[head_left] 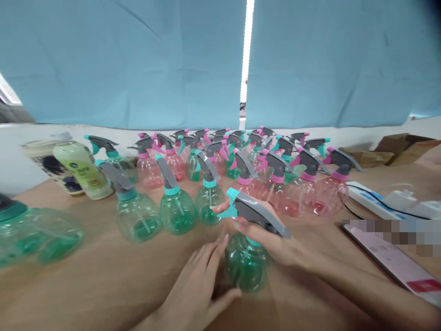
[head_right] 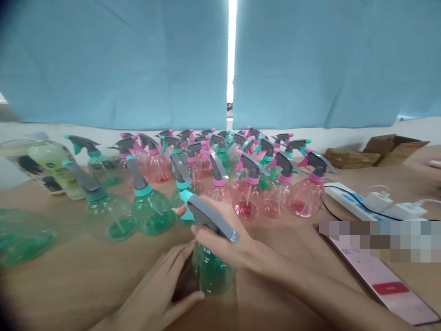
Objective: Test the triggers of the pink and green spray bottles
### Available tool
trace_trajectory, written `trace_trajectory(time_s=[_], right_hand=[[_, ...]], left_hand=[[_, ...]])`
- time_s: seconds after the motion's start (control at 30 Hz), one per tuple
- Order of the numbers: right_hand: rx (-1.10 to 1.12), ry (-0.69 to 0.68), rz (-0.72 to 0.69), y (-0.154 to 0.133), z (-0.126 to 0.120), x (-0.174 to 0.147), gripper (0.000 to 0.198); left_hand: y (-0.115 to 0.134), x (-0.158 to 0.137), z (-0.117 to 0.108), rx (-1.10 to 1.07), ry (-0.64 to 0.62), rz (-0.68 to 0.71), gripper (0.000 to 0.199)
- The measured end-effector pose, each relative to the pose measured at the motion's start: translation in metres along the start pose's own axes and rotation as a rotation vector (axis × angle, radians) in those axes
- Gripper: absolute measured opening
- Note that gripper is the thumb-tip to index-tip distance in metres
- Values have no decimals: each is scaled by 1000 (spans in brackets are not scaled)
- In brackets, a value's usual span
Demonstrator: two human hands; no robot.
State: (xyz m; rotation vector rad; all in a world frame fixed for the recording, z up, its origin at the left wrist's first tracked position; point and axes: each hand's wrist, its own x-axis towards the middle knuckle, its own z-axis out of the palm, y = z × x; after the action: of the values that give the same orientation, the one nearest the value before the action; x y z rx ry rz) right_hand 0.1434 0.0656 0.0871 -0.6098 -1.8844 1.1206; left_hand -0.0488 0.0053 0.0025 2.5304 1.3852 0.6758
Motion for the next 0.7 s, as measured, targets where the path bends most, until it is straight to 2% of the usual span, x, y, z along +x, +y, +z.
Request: trace_trajectory(time_s=[0.13,0.33,0.7], right_hand=[[-76,30,-15,-6,-2,0,8],[-199,90,-23,-8,-3,-3,32],[-305,160,-67,-10,-2,-4,31]], left_hand=[[-4,-6,5,132,60,80,65],[-3,-7,3,234,41,113,58],[3,-5,-1,247,-29,109,50]])
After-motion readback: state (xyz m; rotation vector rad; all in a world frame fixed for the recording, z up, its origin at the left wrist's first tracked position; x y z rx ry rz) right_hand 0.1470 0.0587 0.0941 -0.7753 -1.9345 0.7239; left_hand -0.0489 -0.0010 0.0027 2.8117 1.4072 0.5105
